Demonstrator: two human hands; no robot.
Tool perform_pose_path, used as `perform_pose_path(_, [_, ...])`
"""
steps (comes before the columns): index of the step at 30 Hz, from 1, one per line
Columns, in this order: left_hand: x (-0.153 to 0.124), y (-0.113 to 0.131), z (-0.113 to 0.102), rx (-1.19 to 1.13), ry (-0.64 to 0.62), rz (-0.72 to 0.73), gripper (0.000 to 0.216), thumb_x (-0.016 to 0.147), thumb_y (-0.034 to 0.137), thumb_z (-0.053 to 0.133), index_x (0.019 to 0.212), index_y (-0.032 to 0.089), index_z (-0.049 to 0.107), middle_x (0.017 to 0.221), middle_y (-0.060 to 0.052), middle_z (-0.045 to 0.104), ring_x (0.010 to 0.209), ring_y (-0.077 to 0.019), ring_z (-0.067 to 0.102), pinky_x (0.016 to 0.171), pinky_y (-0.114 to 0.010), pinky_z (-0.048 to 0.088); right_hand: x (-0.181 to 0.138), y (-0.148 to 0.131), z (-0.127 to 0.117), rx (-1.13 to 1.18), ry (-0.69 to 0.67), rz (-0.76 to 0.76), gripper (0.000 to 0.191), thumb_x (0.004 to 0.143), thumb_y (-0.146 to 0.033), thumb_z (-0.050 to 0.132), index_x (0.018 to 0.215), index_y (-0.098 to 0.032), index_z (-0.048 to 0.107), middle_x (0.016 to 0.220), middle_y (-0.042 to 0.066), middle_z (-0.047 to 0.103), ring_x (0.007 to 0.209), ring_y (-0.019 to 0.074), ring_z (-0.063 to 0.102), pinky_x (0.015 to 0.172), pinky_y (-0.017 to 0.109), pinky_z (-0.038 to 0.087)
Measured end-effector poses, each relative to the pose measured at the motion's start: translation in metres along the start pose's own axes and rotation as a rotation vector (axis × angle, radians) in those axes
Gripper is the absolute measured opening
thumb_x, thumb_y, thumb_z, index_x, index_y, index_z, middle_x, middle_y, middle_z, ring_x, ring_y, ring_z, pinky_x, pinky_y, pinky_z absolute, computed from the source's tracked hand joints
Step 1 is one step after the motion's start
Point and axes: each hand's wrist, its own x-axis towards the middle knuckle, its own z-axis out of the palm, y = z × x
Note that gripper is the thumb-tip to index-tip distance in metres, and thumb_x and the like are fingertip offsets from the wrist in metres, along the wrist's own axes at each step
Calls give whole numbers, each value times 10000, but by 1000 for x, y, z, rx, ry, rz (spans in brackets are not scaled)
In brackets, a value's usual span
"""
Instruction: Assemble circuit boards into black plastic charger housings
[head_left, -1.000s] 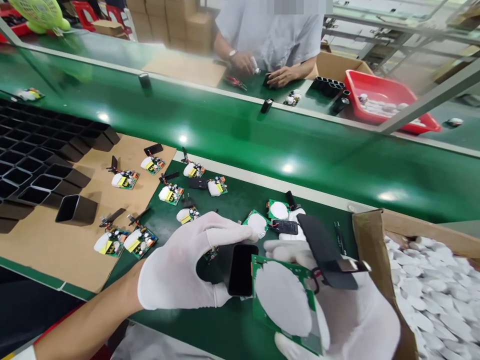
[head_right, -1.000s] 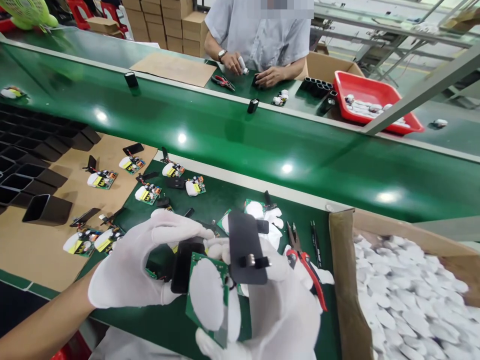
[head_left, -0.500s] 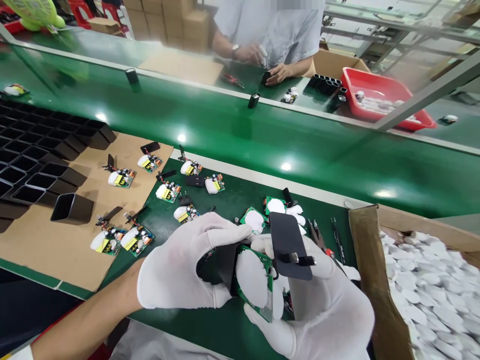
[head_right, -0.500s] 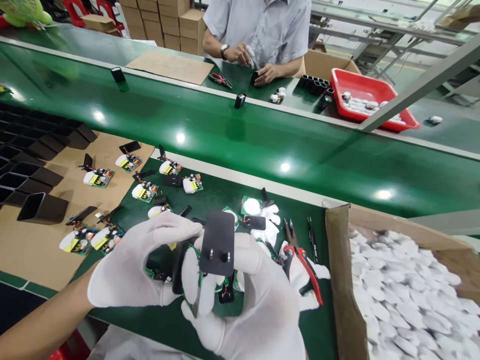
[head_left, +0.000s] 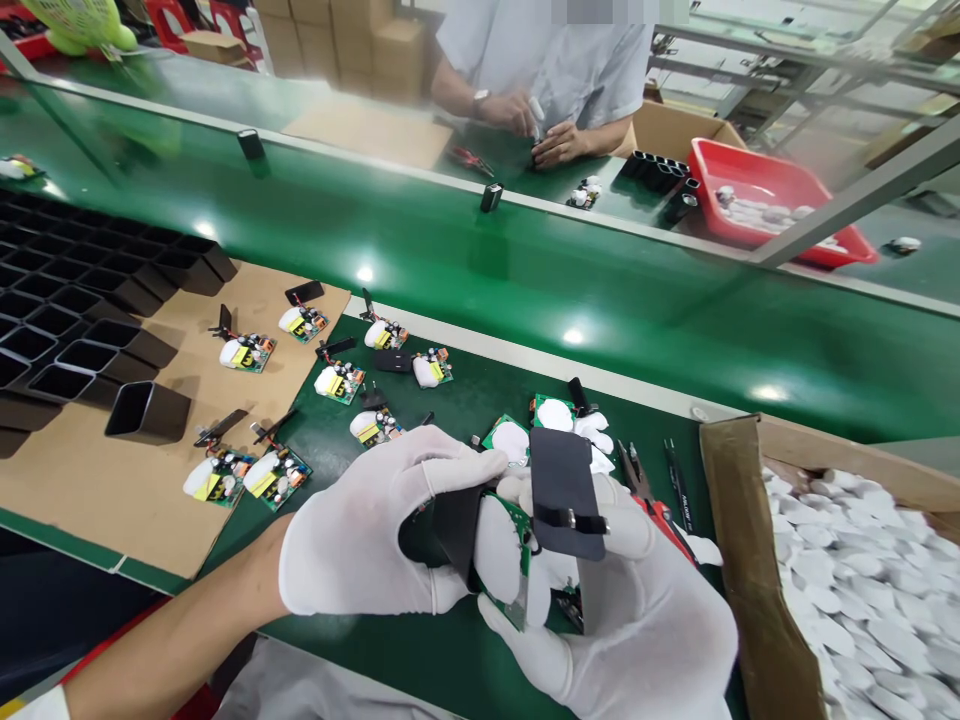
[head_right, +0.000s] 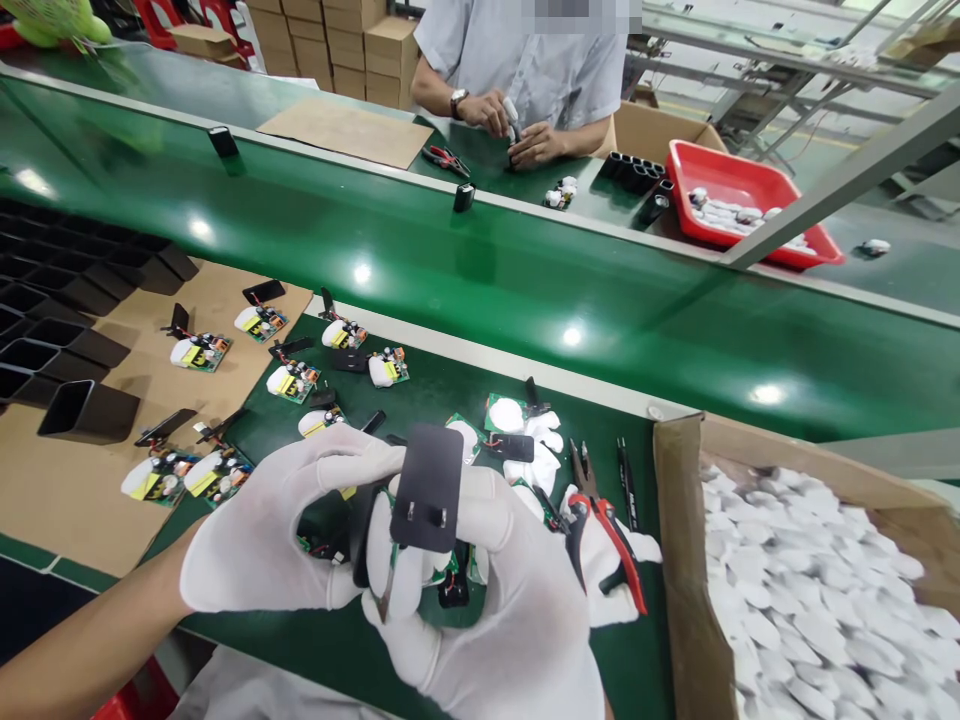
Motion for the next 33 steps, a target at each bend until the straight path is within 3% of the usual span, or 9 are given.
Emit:
perform_pose_path(3, [0, -1, 0, -4, -3, 13, 761, 770, 110, 740, 1487, 279, 548, 1291, -66, 721, 1154, -215, 765, 979, -336, 656, 5, 3, -3, -176, 18, -209, 466, 783, -128, 863, 1138, -381, 697, 1041, -25, 748, 982, 244, 768, 789, 352, 665])
perform_pose_path(6, [0, -1, 1, -15, 3, 20, 780, 755, 74, 748, 1481, 271, 538, 1282, -63, 721, 1155, -208, 760, 981, -329, 645, 7, 8, -9, -348, -17, -350, 403, 843, -292, 929, 1177, -322, 706, 1251, 19, 718, 1224, 262, 717, 1051, 388, 620])
perform_pose_path(10, [1, 1, 2, -40, 9, -4, 829, 724, 53, 837, 1461, 288, 537, 1215, -39, 739, 1098, -202, 753, 957, -322, 632, 7, 12, -10, -417, -35, -369, 500, 891, -510, 902, 1293, -304, 688, 1395, 61, 669, 1330, 283, 670, 1125, 426, 582])
perform_pose_path(14, [4, 4, 1, -91, -4, -50, 769, 743, 153, 928, 1414, 294, 582, 1171, -26, 745, 1021, -197, 741, 903, -316, 622, 7, 11, -4, -533, 58, -377, 494, 903, -477, 886, 1327, -313, 694, 1331, 61, 697, 1224, 276, 709, 1036, 429, 619])
perform_pose_path(18, [4, 4, 2, -133, -2, -86, 744, 722, 147, 934, 1381, 288, 618, 1128, -17, 720, 987, -188, 728, 878, -304, 612, 8, 10, -2, -464, 60, -367, 540, 901, -505, 877, 1365, -325, 670, 1304, 49, 712, 1202, 274, 708, 1067, 452, 604])
perform_pose_path(24, [0, -2, 9, -122, 49, -73, 664, 755, 99, 803, 1365, 285, 620, 1136, -34, 730, 970, -214, 741, 860, -349, 626, 7, 13, 1, -392, 33, -255, 420, 896, -297, 844, 1275, -351, 672, 1356, 37, 679, 1269, 275, 673, 1104, 474, 574])
perform_pose_path(27, [-1, -3, 11, -339, 56, -146, 682, 757, 175, 891, 1376, 254, 616, 1180, -79, 755, 1011, -249, 771, 923, -391, 636, 4, 19, -1, -313, 5, -231, 483, 930, -432, 844, 1360, -336, 648, 1429, 80, 650, 1368, 318, 626, 1158, 535, 539])
perform_pose_path(30, [-3, 4, 6, -665, 33, -267, 732, 752, 241, 952, 1398, 221, 608, 1203, -126, 775, 1066, -294, 786, 965, -438, 639, -1, 24, -5, -239, -69, -252, 708, 902, -645, 836, 1492, -336, 593, 1483, 107, 620, 1428, 354, 587, 1200, 579, 515])
perform_pose_path(33, [-9, 18, -4, -877, -6, -427, 647, 810, 438, 917, 1367, 223, 667, 1224, -123, 780, 1130, -337, 765, 987, -487, 633, -8, 24, 0, -244, -44, -327, 826, 846, -549, 931, 1551, -350, 549, 1435, 96, 658, 1356, 325, 643, 1115, 520, 599])
